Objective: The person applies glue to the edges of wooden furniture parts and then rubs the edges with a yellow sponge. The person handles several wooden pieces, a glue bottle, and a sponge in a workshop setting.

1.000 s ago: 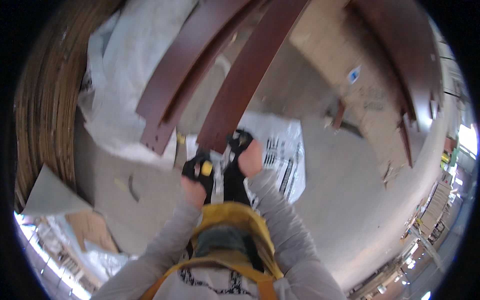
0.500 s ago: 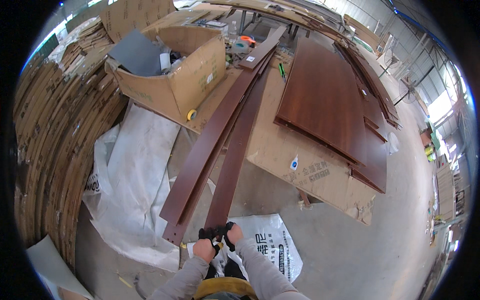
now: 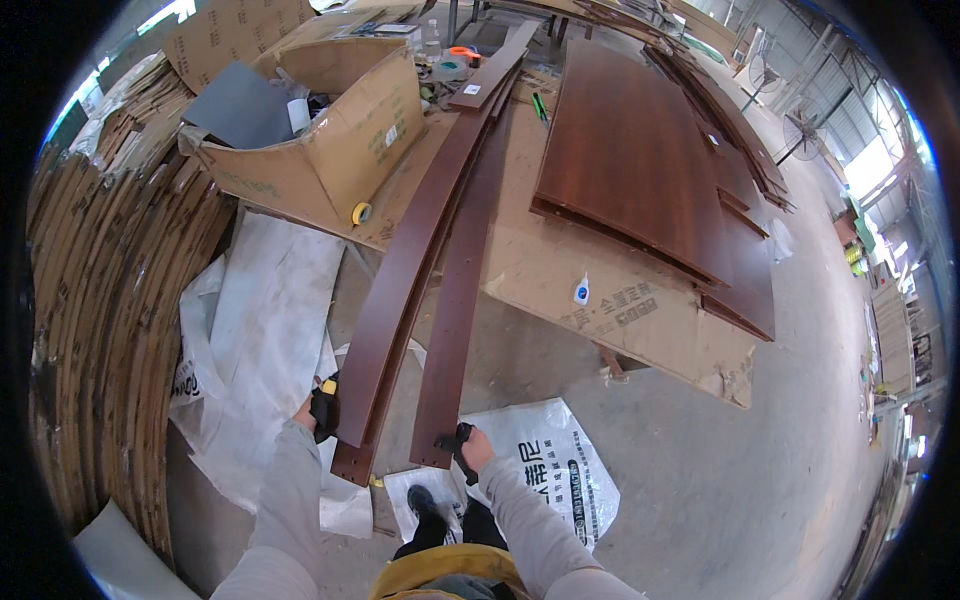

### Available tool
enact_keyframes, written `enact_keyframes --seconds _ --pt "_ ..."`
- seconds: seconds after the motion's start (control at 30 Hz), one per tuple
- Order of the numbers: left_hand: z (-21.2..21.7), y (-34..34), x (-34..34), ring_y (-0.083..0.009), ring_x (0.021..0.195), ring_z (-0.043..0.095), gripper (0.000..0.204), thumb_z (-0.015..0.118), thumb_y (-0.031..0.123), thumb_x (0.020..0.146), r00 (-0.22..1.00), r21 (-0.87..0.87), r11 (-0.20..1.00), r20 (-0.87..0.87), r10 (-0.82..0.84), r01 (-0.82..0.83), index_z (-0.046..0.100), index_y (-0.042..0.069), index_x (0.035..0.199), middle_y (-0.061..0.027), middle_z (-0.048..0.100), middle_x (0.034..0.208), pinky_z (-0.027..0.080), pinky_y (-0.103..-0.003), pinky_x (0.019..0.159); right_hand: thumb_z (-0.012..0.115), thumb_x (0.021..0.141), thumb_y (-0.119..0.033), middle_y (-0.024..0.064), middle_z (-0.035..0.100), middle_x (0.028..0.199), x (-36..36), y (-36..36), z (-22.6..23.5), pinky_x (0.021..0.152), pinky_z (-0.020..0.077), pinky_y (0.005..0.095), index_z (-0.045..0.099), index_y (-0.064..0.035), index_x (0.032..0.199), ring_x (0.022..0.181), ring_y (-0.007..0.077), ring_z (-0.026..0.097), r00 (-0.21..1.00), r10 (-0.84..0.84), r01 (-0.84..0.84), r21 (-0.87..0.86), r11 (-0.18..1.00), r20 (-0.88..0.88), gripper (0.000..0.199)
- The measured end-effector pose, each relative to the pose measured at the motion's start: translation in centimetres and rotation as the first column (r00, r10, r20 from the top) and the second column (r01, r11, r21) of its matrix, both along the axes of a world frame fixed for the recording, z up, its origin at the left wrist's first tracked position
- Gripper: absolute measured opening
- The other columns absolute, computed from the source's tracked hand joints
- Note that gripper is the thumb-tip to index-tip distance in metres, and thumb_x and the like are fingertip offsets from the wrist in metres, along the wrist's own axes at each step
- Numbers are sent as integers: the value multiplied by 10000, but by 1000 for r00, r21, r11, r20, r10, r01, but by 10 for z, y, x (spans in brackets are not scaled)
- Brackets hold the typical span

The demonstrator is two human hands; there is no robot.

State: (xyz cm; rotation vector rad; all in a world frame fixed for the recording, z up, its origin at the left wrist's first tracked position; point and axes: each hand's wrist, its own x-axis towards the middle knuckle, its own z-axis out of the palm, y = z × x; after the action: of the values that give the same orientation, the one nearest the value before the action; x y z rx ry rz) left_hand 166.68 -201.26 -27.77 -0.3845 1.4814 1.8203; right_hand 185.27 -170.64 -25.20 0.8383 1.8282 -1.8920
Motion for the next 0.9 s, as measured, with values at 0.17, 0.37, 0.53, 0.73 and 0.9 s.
enact_keyframes --seconds 0.17,0.37,0.53,0.73,0.9 --pt "-37 13 12 -101 757 547 521 395 505 964 973 -170 984 -217 -83 46 589 55 1143 -10 612 884 448 -240 660 699 803 -248 71 685 830 -7 -16 24 704 463 313 673 -29 988 753 158 605 981 5 7 60 998 -195 287" --pt "-74 10 41 -127 812 582 384 457 323 985 918 -113 991 -396 26 -77 567 29 1206 -49 637 963 473 -276 712 721 790 -277 68 684 814 -14 -26 48 688 471 324 677 -43 971 719 157 606 977 43 -2 197 980 -208 300" --pt "-79 -10 44 -153 840 604 317 450 200 982 904 -212 972 -428 -2 -99 563 -6 1194 -69 640 979 492 -286 747 727 785 -196 68 680 798 -19 -38 61 690 473 318 670 -11 947 724 151 604 973 -67 69 0 998 -222 253" --pt "8 30 44 -187 1003 561 376 457 -36 835 624 -352 856 -780 -44 -380 573 -13 1192 -118 605 1123 428 -266 885 729 776 -206 72 673 756 -7 -36 57 668 476 323 667 -17 926 694 167 610 947 -98 109 20 994 -307 249" --pt "108 68 64 -382 1086 529 511 551 -56 691 274 -654 752 -741 -613 -82 573 10 1198 -247 561 1162 410 -389 973 728 766 -223 112 669 752 20 -33 87 649 477 345 659 -10 902 680 209 621 968 -54 89 132 987 -246 261"
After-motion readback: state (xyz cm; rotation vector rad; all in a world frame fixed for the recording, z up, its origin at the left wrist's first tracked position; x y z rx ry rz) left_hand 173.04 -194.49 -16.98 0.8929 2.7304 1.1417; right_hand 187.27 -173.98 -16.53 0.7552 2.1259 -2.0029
